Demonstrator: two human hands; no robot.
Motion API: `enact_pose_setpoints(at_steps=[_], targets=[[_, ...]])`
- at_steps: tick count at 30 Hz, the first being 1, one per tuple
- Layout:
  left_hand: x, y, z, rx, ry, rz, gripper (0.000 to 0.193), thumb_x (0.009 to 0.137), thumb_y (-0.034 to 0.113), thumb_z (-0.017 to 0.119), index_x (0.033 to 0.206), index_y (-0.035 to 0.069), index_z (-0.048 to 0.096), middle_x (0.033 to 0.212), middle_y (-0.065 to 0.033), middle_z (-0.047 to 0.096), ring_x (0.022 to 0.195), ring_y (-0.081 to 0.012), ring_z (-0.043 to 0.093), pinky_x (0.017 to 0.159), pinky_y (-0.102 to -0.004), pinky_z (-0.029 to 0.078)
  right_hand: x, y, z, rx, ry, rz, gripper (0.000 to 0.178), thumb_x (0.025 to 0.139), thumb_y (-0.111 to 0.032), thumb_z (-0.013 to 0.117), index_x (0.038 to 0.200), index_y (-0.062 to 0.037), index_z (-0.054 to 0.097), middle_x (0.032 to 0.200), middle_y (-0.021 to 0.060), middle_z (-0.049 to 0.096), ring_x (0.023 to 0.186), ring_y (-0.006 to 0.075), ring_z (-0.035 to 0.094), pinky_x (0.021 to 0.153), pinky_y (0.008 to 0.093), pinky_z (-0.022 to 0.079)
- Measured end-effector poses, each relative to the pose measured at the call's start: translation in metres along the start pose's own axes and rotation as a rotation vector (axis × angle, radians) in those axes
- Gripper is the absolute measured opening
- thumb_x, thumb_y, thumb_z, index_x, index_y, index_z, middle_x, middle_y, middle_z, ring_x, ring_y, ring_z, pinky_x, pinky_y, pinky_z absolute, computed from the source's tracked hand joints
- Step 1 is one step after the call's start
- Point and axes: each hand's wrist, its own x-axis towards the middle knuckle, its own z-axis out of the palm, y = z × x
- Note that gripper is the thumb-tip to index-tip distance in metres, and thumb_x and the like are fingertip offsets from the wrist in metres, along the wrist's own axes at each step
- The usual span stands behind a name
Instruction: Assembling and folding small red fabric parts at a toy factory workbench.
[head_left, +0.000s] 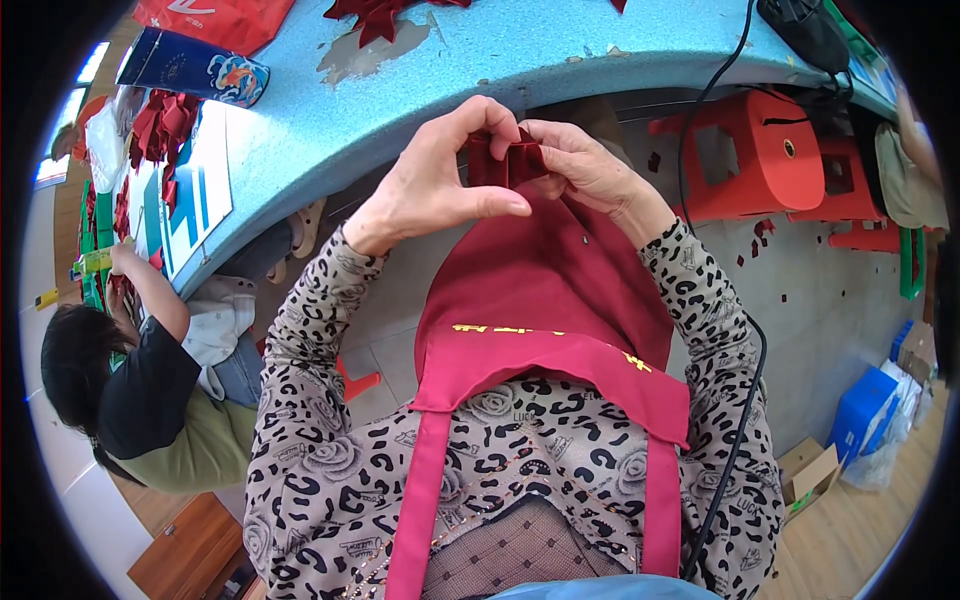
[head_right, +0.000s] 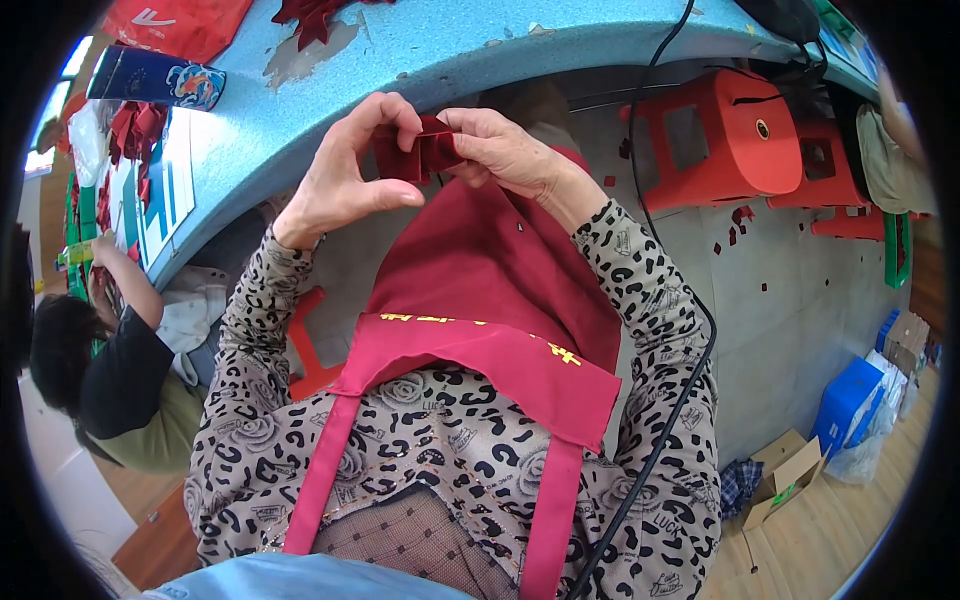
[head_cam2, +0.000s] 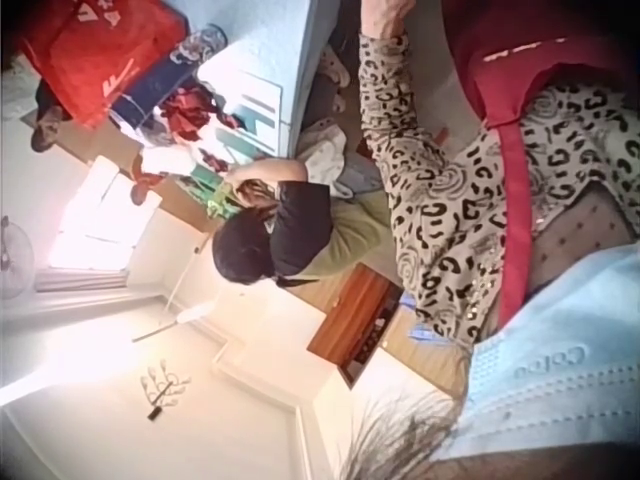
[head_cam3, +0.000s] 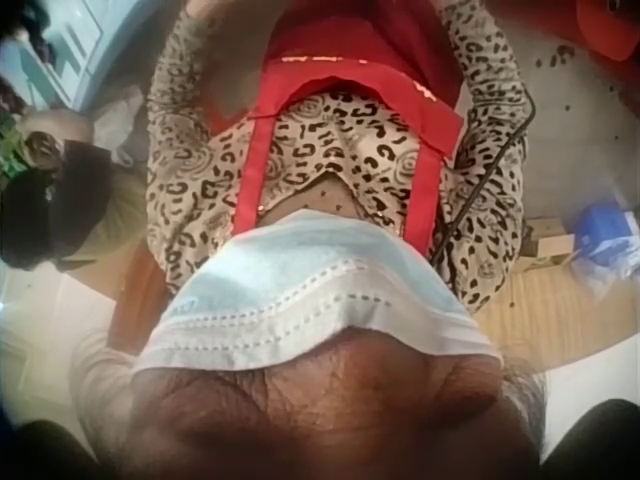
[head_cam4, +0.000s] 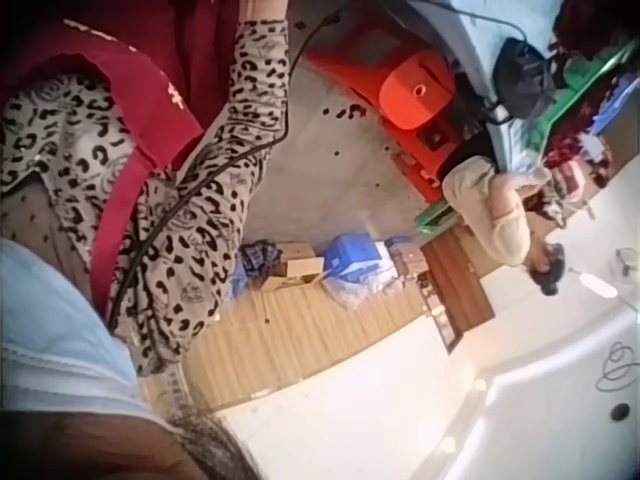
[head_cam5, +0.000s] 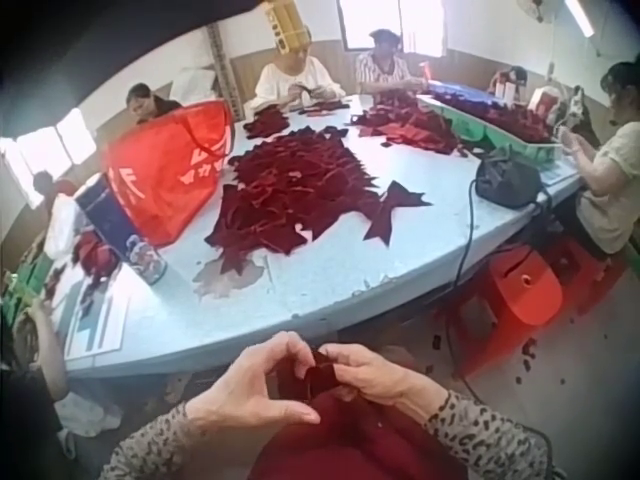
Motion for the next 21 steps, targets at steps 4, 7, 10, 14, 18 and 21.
enact_pose_setpoints(at_steps=[4, 7, 10, 14, 18, 21], targets=[[0.003, 0.003, 0.010, 0.168, 0.171, -0.026, 0.034, 0.071, 0.001, 0.068, 0.100, 0.002, 0.049, 0.087, -0.0049, 0.054, 0.073, -0.0103, 0.052, 0.066, -0.0234, 0.045, 0.003, -0.004, -0.001, 0.019, 0.001, -0.009, 0.031, 0.087, -0.034, 0.059, 0.100, -0.0069, 0.053, 0.073, -0.0051, 0.051, 0.056, 0.0017, 0.036, 0.047, 0.0164, 0.027], [0.004, 0.008, 0.018, 0.042, 0.345, 0.002, 0.033, 0.070, -0.002, 0.068, 0.098, 0.002, 0.051, 0.089, -0.0060, 0.055, 0.075, -0.0114, 0.053, 0.068, -0.0238, 0.046, 0.002, -0.009, -0.001, 0.041, -0.009, -0.019, 0.031, 0.087, -0.034, 0.059, 0.100, -0.0068, 0.053, 0.074, -0.0049, 0.051, 0.056, 0.0017, 0.036, 0.048, 0.0164, 0.027], [0.003, 0.009, 0.018, 0.016, 0.420, 0.016, 0.031, 0.071, -0.005, 0.067, 0.098, 0.001, 0.053, 0.093, -0.0072, 0.056, 0.080, -0.0119, 0.054, 0.071, -0.0234, 0.046, -0.002, -0.016, -0.002, 0.057, -0.010, -0.028, 0.031, 0.087, -0.034, 0.059, 0.100, -0.0068, 0.053, 0.074, -0.0047, 0.052, 0.056, 0.0018, 0.036, 0.048, 0.0166, 0.027], [0.000, 0.005, 0.010, 0.076, 0.370, 0.047, 0.023, 0.075, -0.008, 0.062, 0.096, -0.001, 0.056, 0.100, -0.0091, 0.056, 0.088, -0.0123, 0.054, 0.076, -0.0226, 0.046, -0.005, -0.020, -0.007, 0.030, -0.013, -0.042, 0.031, 0.087, -0.034, 0.059, 0.100, -0.0067, 0.052, 0.075, -0.0039, 0.053, 0.056, 0.0020, 0.037, 0.048, 0.0165, 0.028], [0.002, 0.003, 0.012, -0.030, 0.298, 0.125, 0.016, 0.077, -0.007, 0.062, 0.091, -0.001, 0.057, 0.102, -0.0104, 0.057, 0.091, -0.0138, 0.054, 0.077, -0.0243, 0.046, -0.010, -0.024, -0.011, 0.012, -0.008, -0.042, 0.032, 0.087, -0.035, 0.059, 0.100, -0.0064, 0.052, 0.076, -0.0031, 0.055, 0.057, 0.0021, 0.040, 0.048, 0.0160, 0.030], [0.007, -0.001, 0.015, -0.199, 0.278, 0.128, 0.014, 0.078, -0.005, 0.062, 0.090, 0.000, 0.057, 0.103, -0.0113, 0.059, 0.090, -0.0151, 0.055, 0.078, -0.0264, 0.046, -0.010, -0.024, -0.011, 0.005, 0.022, -0.038, 0.034, 0.087, -0.037, 0.059, 0.099, -0.0062, 0.052, 0.076, -0.0025, 0.056, 0.058, 0.0020, 0.042, 0.049, 0.0155, 0.032]])
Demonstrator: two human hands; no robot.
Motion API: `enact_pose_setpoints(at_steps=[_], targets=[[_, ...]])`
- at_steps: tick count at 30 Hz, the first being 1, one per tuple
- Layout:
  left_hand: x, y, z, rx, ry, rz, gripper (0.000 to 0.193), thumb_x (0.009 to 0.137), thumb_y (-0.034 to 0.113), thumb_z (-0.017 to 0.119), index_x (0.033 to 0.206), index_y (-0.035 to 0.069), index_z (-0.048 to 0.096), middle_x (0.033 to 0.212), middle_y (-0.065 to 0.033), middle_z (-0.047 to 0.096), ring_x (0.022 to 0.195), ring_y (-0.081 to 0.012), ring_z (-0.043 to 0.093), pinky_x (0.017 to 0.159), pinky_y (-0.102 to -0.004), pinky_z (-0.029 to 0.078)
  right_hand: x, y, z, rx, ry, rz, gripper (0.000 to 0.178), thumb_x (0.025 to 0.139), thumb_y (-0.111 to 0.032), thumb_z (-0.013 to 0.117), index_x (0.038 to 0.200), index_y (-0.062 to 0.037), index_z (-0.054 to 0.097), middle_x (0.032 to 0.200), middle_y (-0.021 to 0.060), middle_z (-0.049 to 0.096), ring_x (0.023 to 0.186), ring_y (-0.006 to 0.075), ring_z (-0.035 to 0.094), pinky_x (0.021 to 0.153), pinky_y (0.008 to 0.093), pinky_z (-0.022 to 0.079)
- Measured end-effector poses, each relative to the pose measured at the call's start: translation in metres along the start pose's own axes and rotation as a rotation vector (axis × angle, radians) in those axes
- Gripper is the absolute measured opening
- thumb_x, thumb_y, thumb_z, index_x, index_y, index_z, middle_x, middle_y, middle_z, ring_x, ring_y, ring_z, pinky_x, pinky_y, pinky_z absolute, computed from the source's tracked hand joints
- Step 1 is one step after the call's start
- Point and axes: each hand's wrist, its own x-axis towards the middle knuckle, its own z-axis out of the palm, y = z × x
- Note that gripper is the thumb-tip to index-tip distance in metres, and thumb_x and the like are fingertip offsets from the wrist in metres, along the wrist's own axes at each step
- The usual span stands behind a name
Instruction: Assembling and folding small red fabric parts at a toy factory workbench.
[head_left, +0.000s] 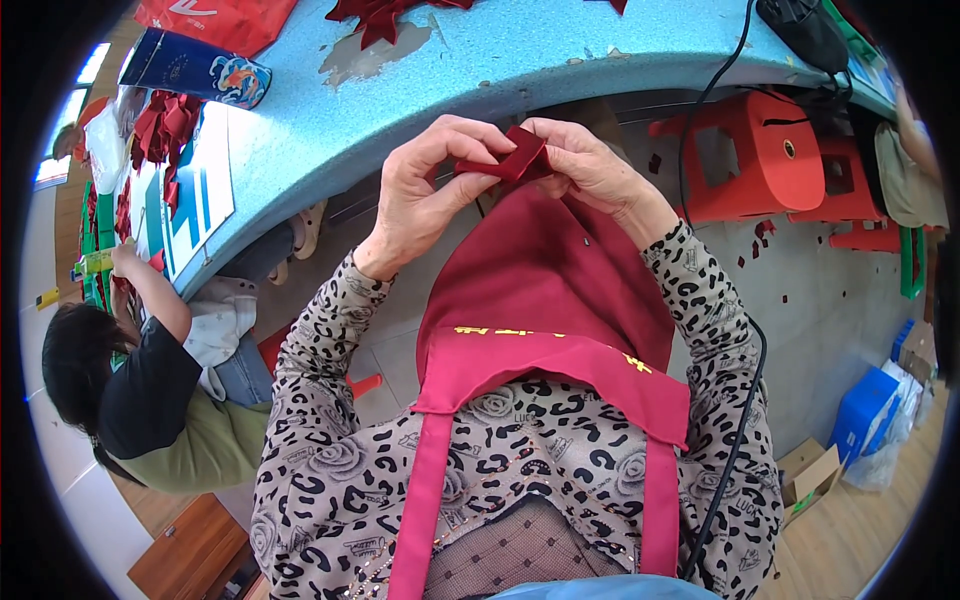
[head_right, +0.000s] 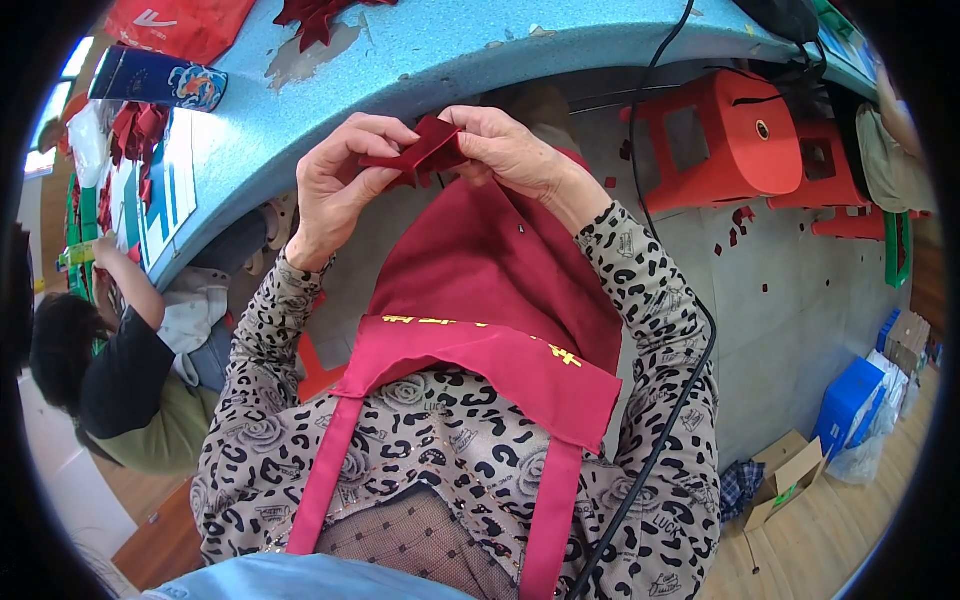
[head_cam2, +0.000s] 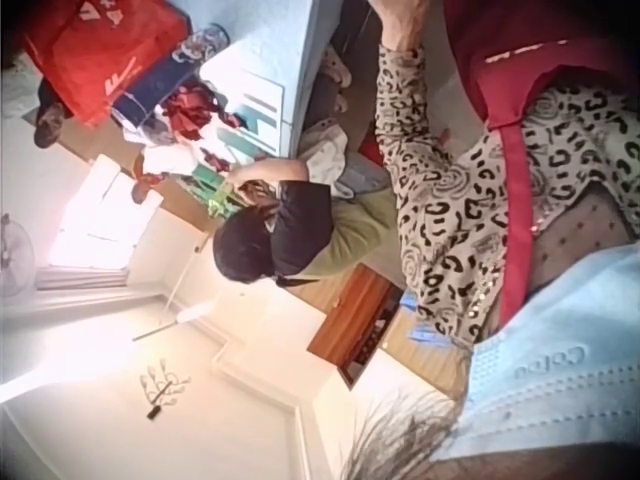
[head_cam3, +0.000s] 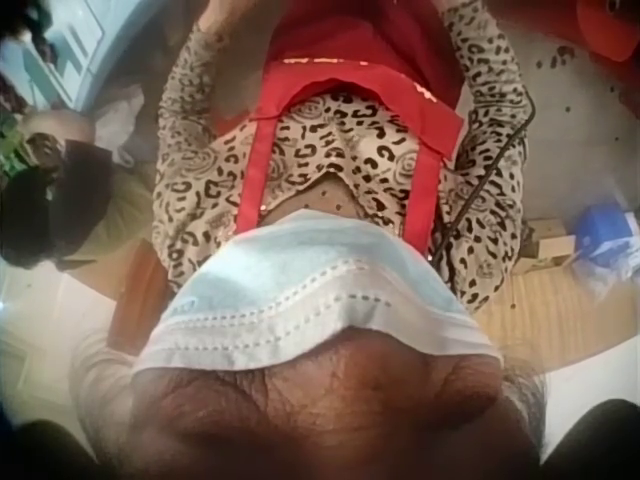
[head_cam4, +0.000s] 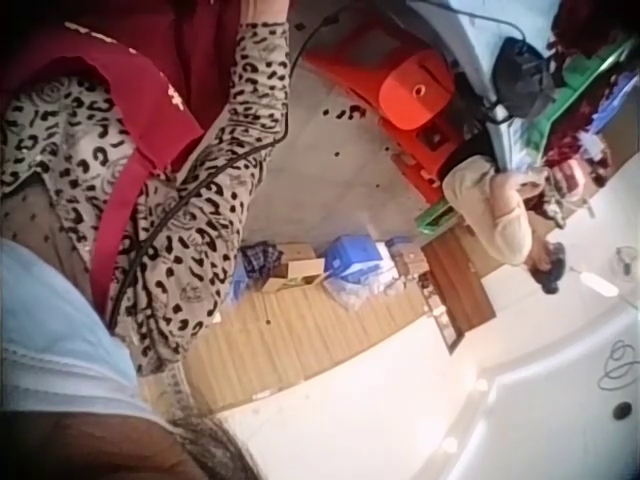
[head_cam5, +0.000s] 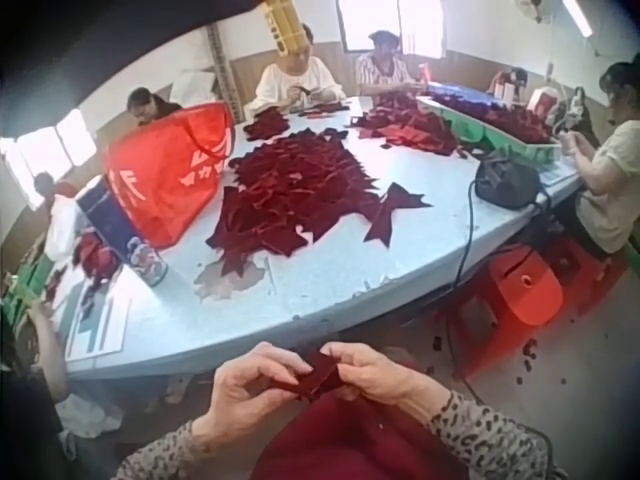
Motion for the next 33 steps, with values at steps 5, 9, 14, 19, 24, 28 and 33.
enact_pose_setpoints(at_steps=[5, 9, 14, 19, 24, 28, 33], targets=[[0.006, -0.008, 0.000, 0.028, -0.081, 0.126, 0.013, 0.078, -0.001, 0.064, 0.089, 0.001, 0.059, 0.098, -0.0117, 0.062, 0.086, -0.0165, 0.054, 0.078, -0.0283, 0.045, 0.001, 0.002, -0.002, 0.000, -0.039, -0.036, 0.035, 0.086, -0.038, 0.059, 0.099, -0.0062, 0.052, 0.075, -0.0026, 0.055, 0.058, 0.0018, 0.043, 0.050, 0.0155, 0.033], [0.007, -0.007, 0.001, -0.043, -0.084, 0.040, 0.012, 0.077, -0.001, 0.065, 0.088, 0.002, 0.061, 0.093, -0.0092, 0.063, 0.084, -0.0149, 0.053, 0.076, -0.0265, 0.044, 0.002, 0.004, -0.006, -0.046, -0.042, -0.018, 0.033, 0.087, -0.037, 0.058, 0.099, -0.0062, 0.052, 0.075, -0.0027, 0.055, 0.057, 0.0017, 0.042, 0.050, 0.0156, 0.033], [0.008, -0.007, -0.004, -0.001, -0.074, -0.007, 0.012, 0.078, -0.001, 0.065, 0.089, 0.003, 0.066, 0.084, -0.0033, 0.061, 0.080, -0.0118, 0.050, 0.072, -0.0227, 0.042, 0.005, 0.002, -0.002, -0.079, -0.054, -0.033, 0.030, 0.088, -0.034, 0.056, 0.099, -0.0061, 0.053, 0.074, -0.0031, 0.054, 0.056, 0.0017, 0.041, 0.050, 0.0157, 0.032], [0.015, -0.002, -0.013, 0.127, -0.132, 0.032, 0.012, 0.079, 0.002, 0.064, 0.091, 0.004, 0.067, 0.084, -0.0023, 0.061, 0.079, -0.0115, 0.049, 0.071, -0.0222, 0.040, 0.007, -0.002, -0.002, -0.093, -0.043, -0.039, 0.028, 0.089, -0.032, 0.056, 0.099, -0.0061, 0.053, 0.073, -0.0037, 0.052, 0.056, 0.0019, 0.040, 0.049, 0.0159, 0.031], [0.017, 0.006, -0.013, 0.121, -0.145, -0.037, 0.010, 0.081, 0.002, 0.063, 0.090, 0.002, 0.066, 0.085, -0.0016, 0.061, 0.078, -0.0106, 0.051, 0.071, -0.0220, 0.042, 0.010, -0.009, -0.001, -0.110, -0.066, -0.063, 0.040, 0.084, -0.043, 0.061, 0.101, -0.0075, 0.052, 0.076, -0.0051, 0.052, 0.057, 0.0004, 0.035, 0.048, 0.0155, 0.026], [0.016, 0.008, -0.014, -0.052, -0.060, -0.176, 0.009, 0.082, 0.000, 0.061, 0.089, 0.001, 0.064, 0.086, -0.0020, 0.061, 0.078, -0.0102, 0.055, 0.072, -0.0220, 0.045, 0.013, -0.014, -0.003, -0.092, -0.069, -0.058, 0.040, 0.085, -0.043, 0.060, 0.101, -0.0073, 0.052, 0.075, -0.0051, 0.052, 0.056, 0.0014, 0.035, 0.048, 0.0165, 0.026], [0.014, 0.008, -0.013, -0.159, -0.032, -0.263, 0.008, 0.082, -0.002, 0.059, 0.089, -0.001, 0.063, 0.087, -0.0030, 0.061, 0.079, -0.0091, 0.057, 0.070, -0.0211, 0.047, 0.013, -0.015, -0.004, -0.100, -0.074, -0.039, 0.039, 0.085, -0.042, 0.059, 0.101, -0.0073, 0.053, 0.073, -0.0057, 0.050, 0.056, 0.0019, 0.034, 0.048, 0.0169, 0.025]])
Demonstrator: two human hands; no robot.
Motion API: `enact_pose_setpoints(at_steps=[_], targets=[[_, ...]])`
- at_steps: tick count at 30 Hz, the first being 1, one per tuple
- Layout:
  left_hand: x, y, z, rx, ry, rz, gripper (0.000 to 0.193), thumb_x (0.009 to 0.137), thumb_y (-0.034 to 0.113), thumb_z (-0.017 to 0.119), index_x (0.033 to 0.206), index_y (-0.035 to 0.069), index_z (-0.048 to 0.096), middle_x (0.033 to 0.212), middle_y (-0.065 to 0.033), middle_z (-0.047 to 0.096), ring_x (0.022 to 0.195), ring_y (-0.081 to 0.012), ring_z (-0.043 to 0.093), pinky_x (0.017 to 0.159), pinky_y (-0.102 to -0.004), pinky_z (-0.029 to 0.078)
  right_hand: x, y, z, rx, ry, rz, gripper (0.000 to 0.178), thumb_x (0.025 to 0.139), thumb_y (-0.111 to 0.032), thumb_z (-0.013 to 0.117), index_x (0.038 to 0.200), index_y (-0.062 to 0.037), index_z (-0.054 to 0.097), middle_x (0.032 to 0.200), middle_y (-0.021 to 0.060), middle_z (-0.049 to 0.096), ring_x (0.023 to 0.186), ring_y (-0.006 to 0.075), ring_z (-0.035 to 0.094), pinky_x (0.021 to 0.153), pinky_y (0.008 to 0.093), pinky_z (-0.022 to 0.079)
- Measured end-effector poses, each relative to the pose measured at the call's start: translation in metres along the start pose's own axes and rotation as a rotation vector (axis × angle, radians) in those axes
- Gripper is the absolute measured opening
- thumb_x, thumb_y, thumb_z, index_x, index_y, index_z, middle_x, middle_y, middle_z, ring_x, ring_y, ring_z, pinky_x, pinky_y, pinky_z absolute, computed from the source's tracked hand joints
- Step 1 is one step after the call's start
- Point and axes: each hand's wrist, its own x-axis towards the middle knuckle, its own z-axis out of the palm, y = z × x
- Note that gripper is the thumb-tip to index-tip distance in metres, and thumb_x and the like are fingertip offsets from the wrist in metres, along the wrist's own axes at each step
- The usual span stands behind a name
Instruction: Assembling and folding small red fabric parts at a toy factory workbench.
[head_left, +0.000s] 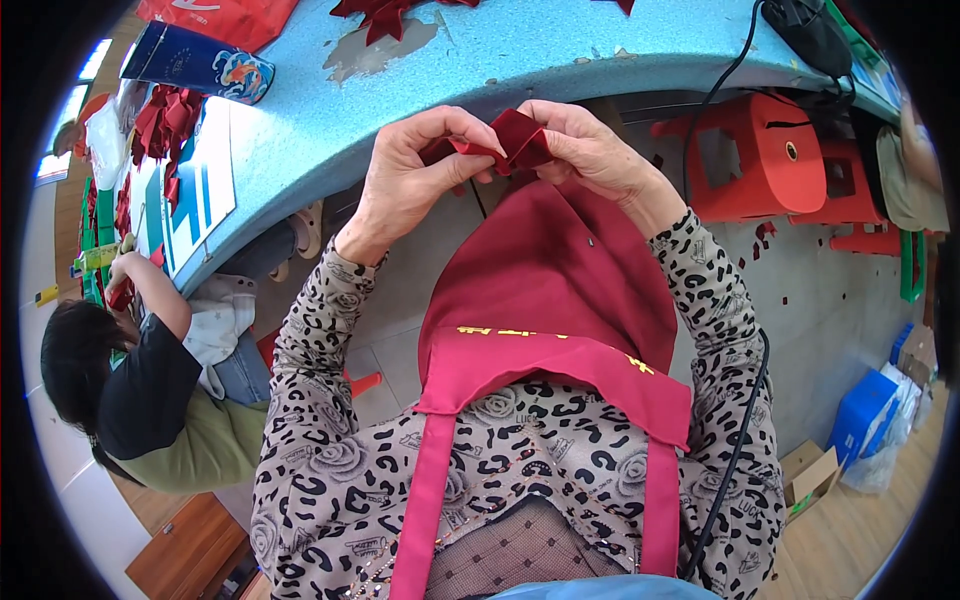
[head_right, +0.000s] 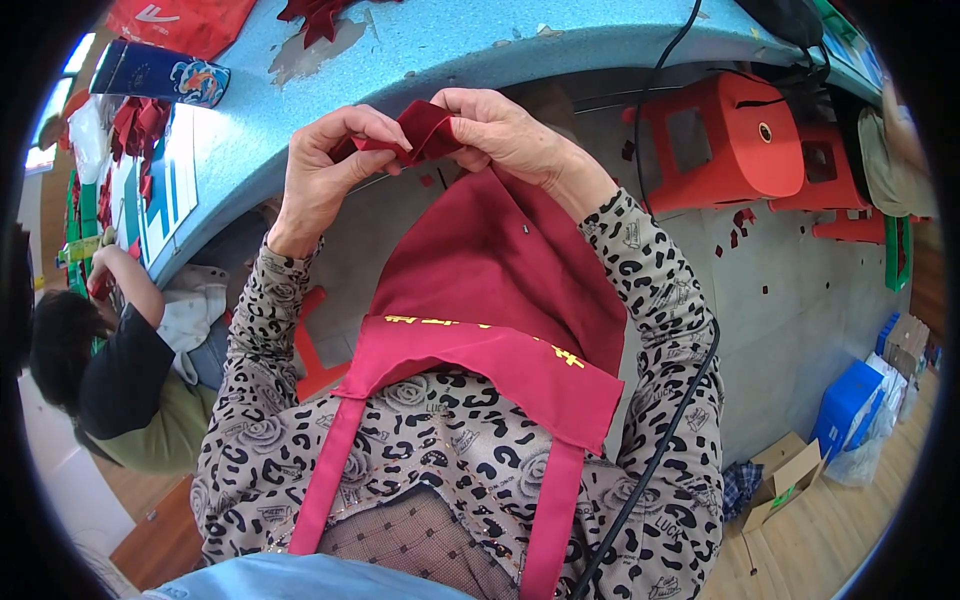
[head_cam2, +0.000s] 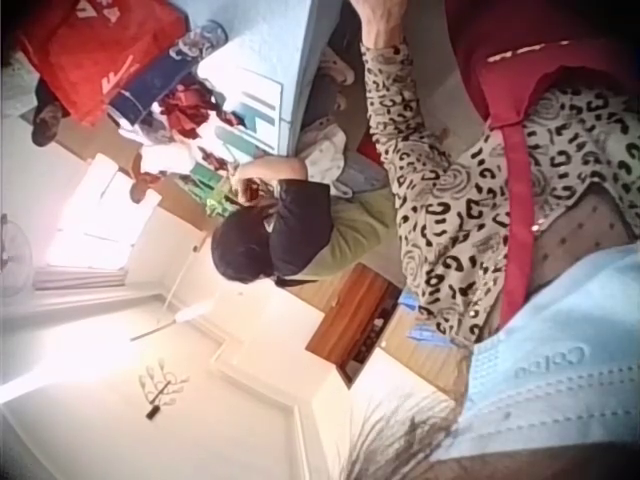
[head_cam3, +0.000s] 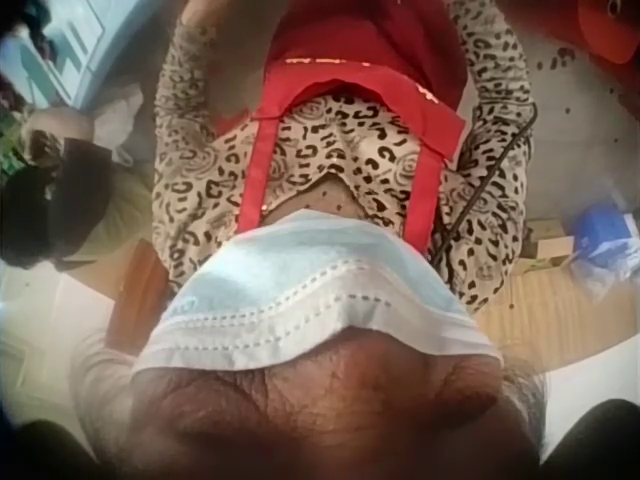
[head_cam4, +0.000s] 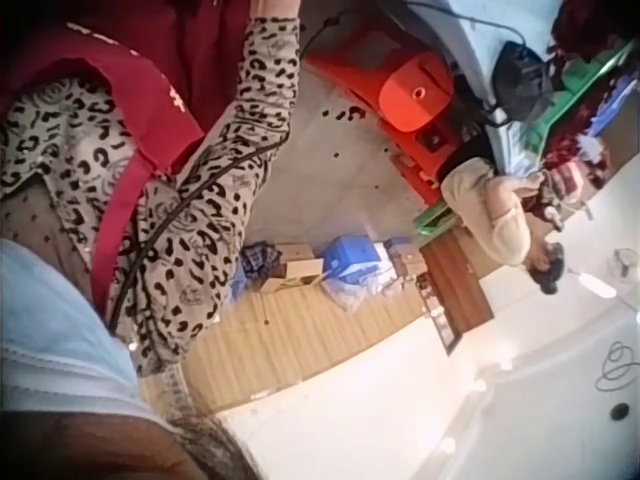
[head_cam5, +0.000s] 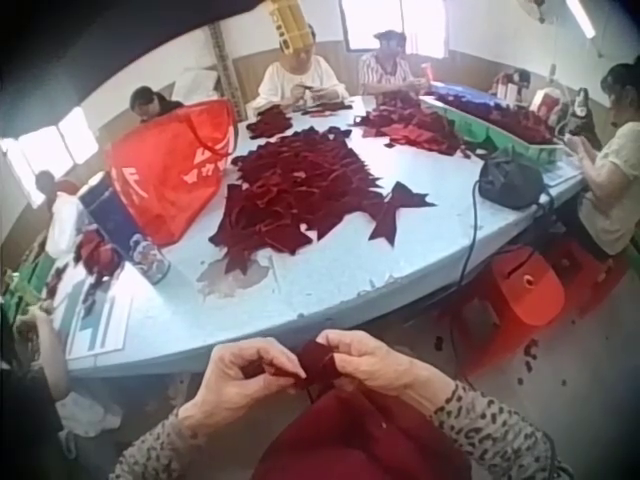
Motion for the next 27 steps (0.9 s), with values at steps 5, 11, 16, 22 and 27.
enact_pose_setpoints(at_steps=[5, 11, 16, 22, 27], targets=[[0.003, -0.005, -0.004, 0.046, -0.053, 0.085, 0.009, 0.082, -0.002, 0.059, 0.089, 0.000, 0.063, 0.092, -0.0039, 0.060, 0.080, -0.0078, 0.056, 0.066, -0.0199, 0.047, 0.001, 0.001, -0.001, 0.016, 0.005, -0.006, 0.038, 0.086, -0.041, 0.059, 0.101, -0.0074, 0.053, 0.073, -0.0060, 0.049, 0.056, 0.0016, 0.033, 0.048, 0.0168, 0.024], [0.000, -0.003, -0.010, 0.125, -0.058, 0.092, 0.009, 0.080, -0.003, 0.061, 0.088, 0.001, 0.064, 0.098, -0.0040, 0.059, 0.081, -0.0073, 0.056, 0.065, -0.0194, 0.047, 0.004, 0.003, 0.000, 0.030, 0.016, -0.011, 0.036, 0.087, -0.040, 0.058, 0.101, -0.0076, 0.052, 0.072, -0.0065, 0.048, 0.056, 0.0014, 0.032, 0.048, 0.0166, 0.024], [-0.001, -0.006, -0.010, 0.107, -0.018, 0.185, 0.011, 0.077, -0.005, 0.063, 0.085, 0.002, 0.066, 0.100, -0.0044, 0.059, 0.083, -0.0077, 0.057, 0.065, -0.0192, 0.048, 0.008, 0.001, 0.004, 0.030, 0.019, -0.020, 0.031, 0.089, -0.035, 0.056, 0.101, -0.0069, 0.050, 0.067, -0.0069, 0.040, 0.053, 0.0026, 0.029, 0.046, 0.0179, 0.021], [-0.002, -0.007, -0.014, 0.044, 0.026, 0.219, 0.012, 0.076, -0.006, 0.064, 0.085, 0.002, 0.066, 0.102, -0.0051, 0.058, 0.089, -0.0100, 0.056, 0.074, -0.0210, 0.048, 0.012, -0.006, 0.009, 0.052, 0.000, -0.011, 0.029, 0.089, -0.033, 0.056, 0.100, -0.0070, 0.052, 0.066, -0.0077, 0.040, 0.052, 0.0023, 0.027, 0.046, 0.0180, 0.020], [-0.007, -0.002, -0.022, 0.043, 0.029, 0.230, 0.013, 0.075, -0.006, 0.065, 0.084, 0.002, 0.066, 0.104, -0.0058, 0.057, 0.093, -0.0114, 0.056, 0.079, -0.0228, 0.047, 0.018, -0.010, 0.013, 0.070, -0.041, 0.011, 0.033, 0.088, -0.035, 0.058, 0.103, -0.0070, 0.053, 0.069, -0.0069, 0.045, 0.053, 0.0023, 0.029, 0.047, 0.0170, 0.023]])
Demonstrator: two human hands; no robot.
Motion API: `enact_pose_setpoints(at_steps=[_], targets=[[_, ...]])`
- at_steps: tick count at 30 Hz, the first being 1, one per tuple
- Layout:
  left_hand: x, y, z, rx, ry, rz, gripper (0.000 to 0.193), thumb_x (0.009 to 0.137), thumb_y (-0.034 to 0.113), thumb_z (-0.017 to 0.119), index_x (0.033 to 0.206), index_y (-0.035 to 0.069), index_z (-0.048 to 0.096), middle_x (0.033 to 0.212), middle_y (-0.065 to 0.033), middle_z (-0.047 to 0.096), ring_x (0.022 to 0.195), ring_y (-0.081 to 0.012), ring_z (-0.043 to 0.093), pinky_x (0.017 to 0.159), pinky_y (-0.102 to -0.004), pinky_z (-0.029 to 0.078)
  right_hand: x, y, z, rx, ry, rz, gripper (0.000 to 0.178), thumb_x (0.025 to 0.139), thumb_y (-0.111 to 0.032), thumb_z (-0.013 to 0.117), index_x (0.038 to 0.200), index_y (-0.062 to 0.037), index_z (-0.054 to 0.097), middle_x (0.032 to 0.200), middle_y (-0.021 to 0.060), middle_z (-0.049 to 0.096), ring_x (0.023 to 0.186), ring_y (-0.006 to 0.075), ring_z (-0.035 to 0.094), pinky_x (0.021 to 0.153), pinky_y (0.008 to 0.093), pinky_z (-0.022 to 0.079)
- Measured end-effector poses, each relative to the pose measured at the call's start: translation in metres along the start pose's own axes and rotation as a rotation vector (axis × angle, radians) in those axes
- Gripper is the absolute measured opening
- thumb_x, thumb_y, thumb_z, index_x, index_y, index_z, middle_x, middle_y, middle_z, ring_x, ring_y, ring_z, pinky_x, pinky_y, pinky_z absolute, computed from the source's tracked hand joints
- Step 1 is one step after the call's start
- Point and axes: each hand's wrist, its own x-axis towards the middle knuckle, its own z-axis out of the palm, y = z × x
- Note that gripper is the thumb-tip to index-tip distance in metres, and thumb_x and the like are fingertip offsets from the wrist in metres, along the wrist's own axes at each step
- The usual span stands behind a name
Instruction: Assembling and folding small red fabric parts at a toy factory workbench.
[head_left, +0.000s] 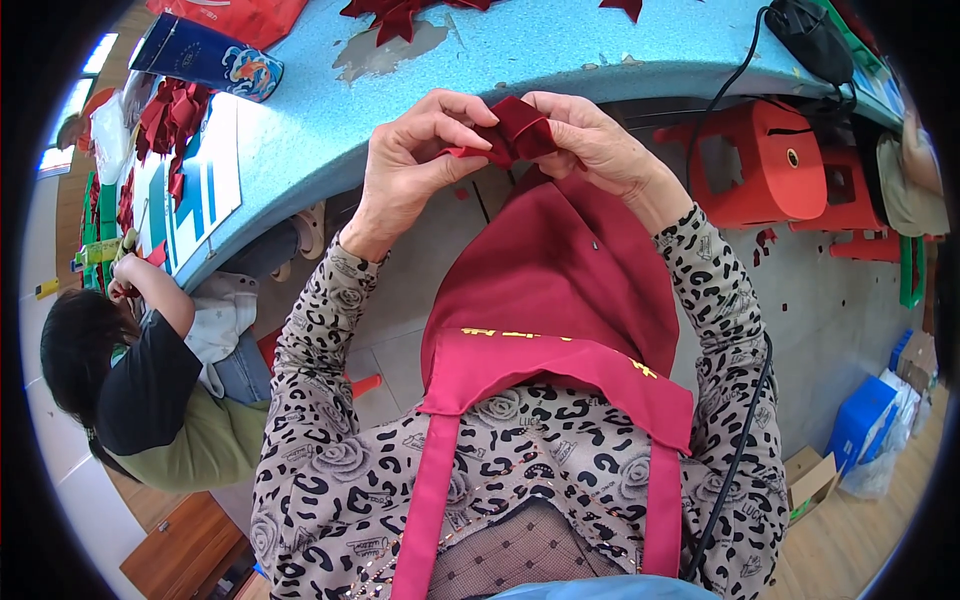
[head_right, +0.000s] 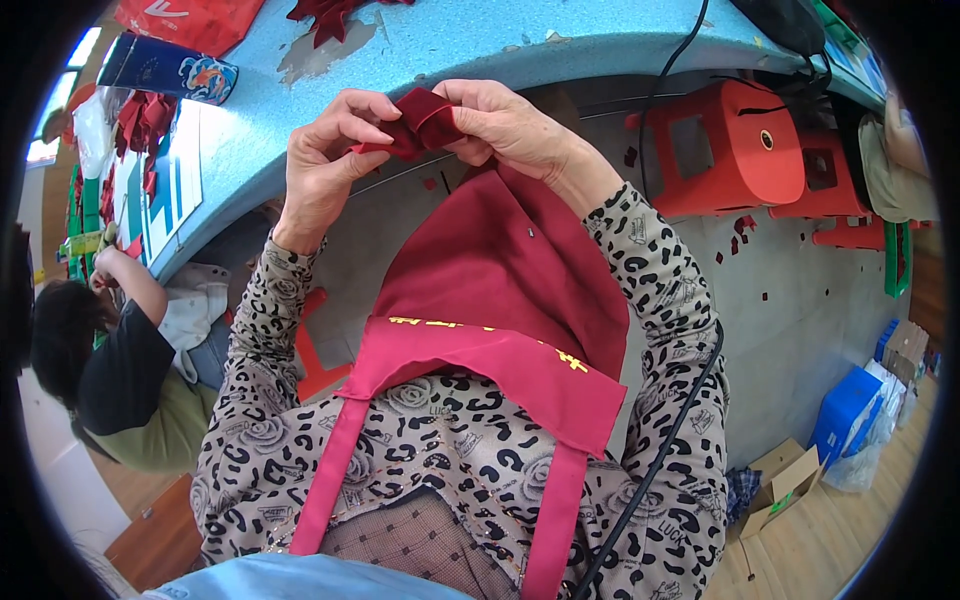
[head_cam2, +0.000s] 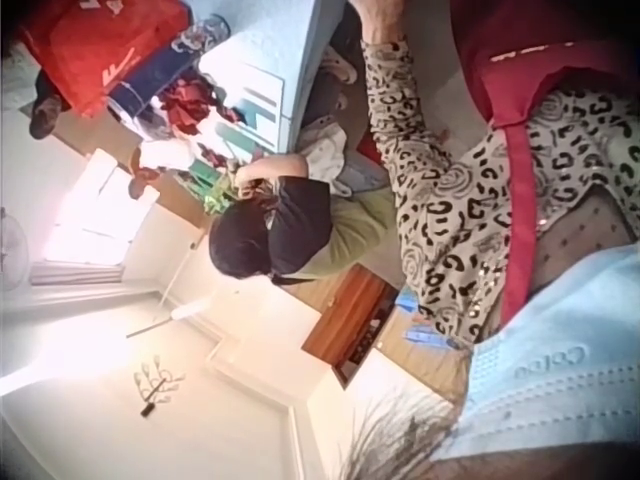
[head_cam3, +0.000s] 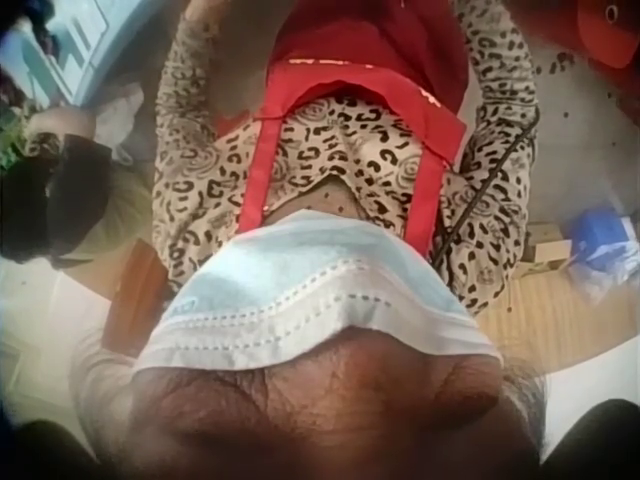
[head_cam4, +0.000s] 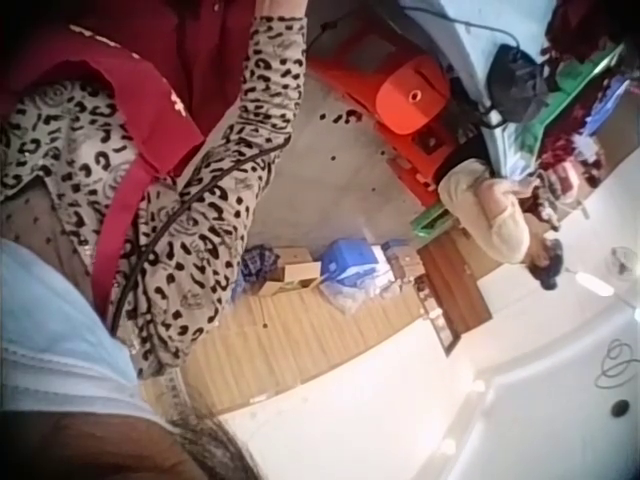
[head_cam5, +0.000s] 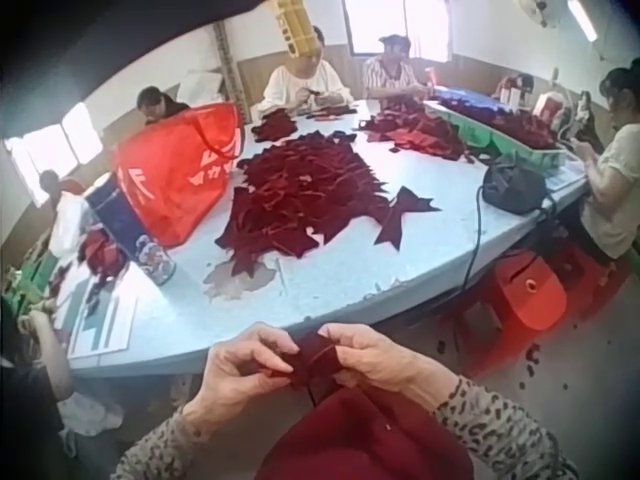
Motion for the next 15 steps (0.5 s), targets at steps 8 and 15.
enact_pose_setpoints(at_steps=[8, 15], targets=[[-0.007, 0.015, -0.012, 0.061, 0.106, 0.068, 0.011, 0.077, -0.007, 0.063, 0.085, 0.000, 0.064, 0.105, -0.0069, 0.056, 0.092, -0.0120, 0.056, 0.080, -0.0232, 0.047, 0.016, -0.006, 0.020, 0.192, -0.046, 0.061, 0.026, 0.092, -0.028, 0.052, 0.104, -0.0050, 0.053, 0.064, -0.0080, 0.038, 0.051, 0.0011, 0.025, 0.044, 0.0171, 0.020], [-0.016, 0.028, -0.017, -0.311, 0.439, -0.110, 0.009, 0.079, -0.009, 0.061, 0.086, -0.004, 0.057, 0.107, -0.0077, 0.055, 0.087, -0.0118, 0.057, 0.075, -0.0225, 0.048, 0.034, -0.002, 0.041, 0.266, -0.066, 0.064, 0.046, 0.086, -0.032, 0.061, 0.117, -0.0009, 0.049, 0.071, -0.0065, 0.043, 0.054, 0.0015, 0.027, 0.045, 0.0163, 0.022]])
